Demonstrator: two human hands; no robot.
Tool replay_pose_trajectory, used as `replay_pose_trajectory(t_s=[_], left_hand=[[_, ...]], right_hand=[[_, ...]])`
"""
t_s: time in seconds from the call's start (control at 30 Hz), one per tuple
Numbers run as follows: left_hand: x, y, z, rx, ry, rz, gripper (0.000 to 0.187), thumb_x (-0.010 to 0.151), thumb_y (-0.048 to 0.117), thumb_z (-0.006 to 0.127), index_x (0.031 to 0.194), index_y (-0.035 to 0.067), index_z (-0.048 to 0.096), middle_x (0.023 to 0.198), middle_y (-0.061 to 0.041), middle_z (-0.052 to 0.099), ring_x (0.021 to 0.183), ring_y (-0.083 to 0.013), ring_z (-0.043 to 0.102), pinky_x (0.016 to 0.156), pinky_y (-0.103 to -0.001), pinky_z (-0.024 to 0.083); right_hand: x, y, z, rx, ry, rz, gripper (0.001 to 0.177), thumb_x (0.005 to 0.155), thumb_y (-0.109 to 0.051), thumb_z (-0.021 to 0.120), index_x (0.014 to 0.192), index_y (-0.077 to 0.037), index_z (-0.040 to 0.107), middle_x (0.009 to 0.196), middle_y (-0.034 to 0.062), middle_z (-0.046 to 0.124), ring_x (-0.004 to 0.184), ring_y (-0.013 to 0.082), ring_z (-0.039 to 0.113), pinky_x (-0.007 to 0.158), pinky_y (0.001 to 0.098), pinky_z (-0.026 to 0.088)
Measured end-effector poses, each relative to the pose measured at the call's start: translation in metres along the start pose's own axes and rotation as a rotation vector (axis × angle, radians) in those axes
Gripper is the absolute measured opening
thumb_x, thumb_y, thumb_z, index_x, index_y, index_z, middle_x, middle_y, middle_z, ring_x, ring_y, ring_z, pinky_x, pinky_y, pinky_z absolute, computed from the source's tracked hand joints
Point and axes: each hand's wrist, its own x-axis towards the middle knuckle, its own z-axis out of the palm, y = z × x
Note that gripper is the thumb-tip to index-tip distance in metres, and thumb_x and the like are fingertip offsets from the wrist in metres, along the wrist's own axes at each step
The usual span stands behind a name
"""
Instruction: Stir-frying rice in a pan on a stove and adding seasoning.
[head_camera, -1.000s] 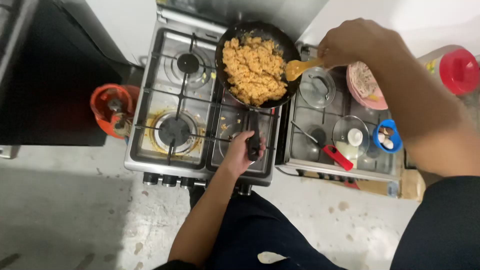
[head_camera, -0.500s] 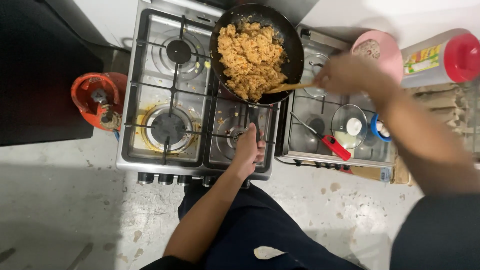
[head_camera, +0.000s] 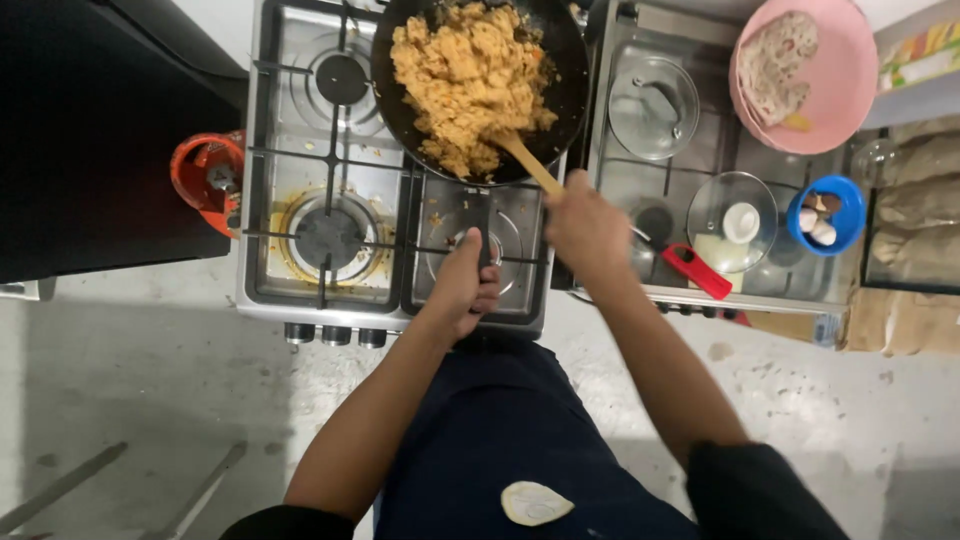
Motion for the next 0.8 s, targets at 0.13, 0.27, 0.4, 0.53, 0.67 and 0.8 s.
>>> replay_pose_trajectory(t_s=[0.13,0.27,0.4,0.53,0.67,0.8], left_hand=[[-0.011,-0.004,0.003,0.006,0.053,-0.017,0.042,0.102,0.057,0.048,0.095,0.016,0.050,0.063,0.004,0.040,0.043,-0.0054,0.026,0.038,-0.022,0.019],[-0.016,-0.013,0.002,-0.004,0.070,0.026,0.040,0.104,0.055,0.048,0.098,0.015,0.051,0.065,0.004,0.041,0.045,-0.0048,0.028,0.039,-0.022,0.021],[-0.012,-0.008,0.000,-0.038,0.061,0.016,0.040,0.104,0.055,0.047,0.098,0.016,0.052,0.065,0.005,0.041,0.045,-0.0038,0.027,0.038,-0.020,0.019],[-0.012,-0.007,-0.001,-0.039,0.044,0.011,0.040,0.104,0.055,0.047,0.096,0.016,0.053,0.064,0.006,0.040,0.044,-0.0041,0.026,0.038,-0.021,0.019],[-0.008,-0.009,-0.005,-0.019,0.016,0.024,0.041,0.104,0.055,0.046,0.096,0.016,0.054,0.064,0.007,0.042,0.045,-0.0040,0.028,0.038,-0.021,0.020],[-0.009,-0.008,-0.005,-0.005,0.014,0.034,0.041,0.104,0.054,0.046,0.099,0.014,0.056,0.065,0.006,0.044,0.046,-0.0050,0.030,0.039,-0.022,0.023]], right_hand=[[0.005,-0.001,0.044,0.145,0.263,-0.113,0.030,0.099,-0.032,0.064,0.102,-0.006,0.049,0.078,0.0184,0.070,0.066,0.0419,0.068,0.052,0.0537,0.051],[0.006,0.007,0.062,0.348,0.263,-0.110,0.029,0.103,-0.028,0.065,0.101,-0.006,0.046,0.072,0.0164,0.066,0.066,0.0438,0.066,0.054,0.0553,0.048],[0.009,0.009,0.060,0.481,0.279,-0.053,0.032,0.104,-0.028,0.068,0.099,-0.007,0.045,0.068,0.0157,0.062,0.065,0.0440,0.064,0.056,0.0526,0.048],[0.013,0.024,0.079,0.515,0.283,-0.021,0.033,0.104,-0.032,0.069,0.099,-0.008,0.046,0.065,0.0158,0.059,0.055,0.0376,0.061,0.053,0.0488,0.046],[0.021,0.041,0.093,0.973,0.204,0.028,0.025,0.108,-0.028,0.060,0.105,-0.010,0.043,0.067,0.0070,0.058,0.052,0.0182,0.054,0.047,0.0359,0.044],[0.014,0.047,0.064,1.118,-0.037,0.210,0.016,0.107,-0.026,0.051,0.118,-0.016,0.047,0.063,0.0011,0.061,0.049,0.0101,0.054,0.043,0.0251,0.041]])
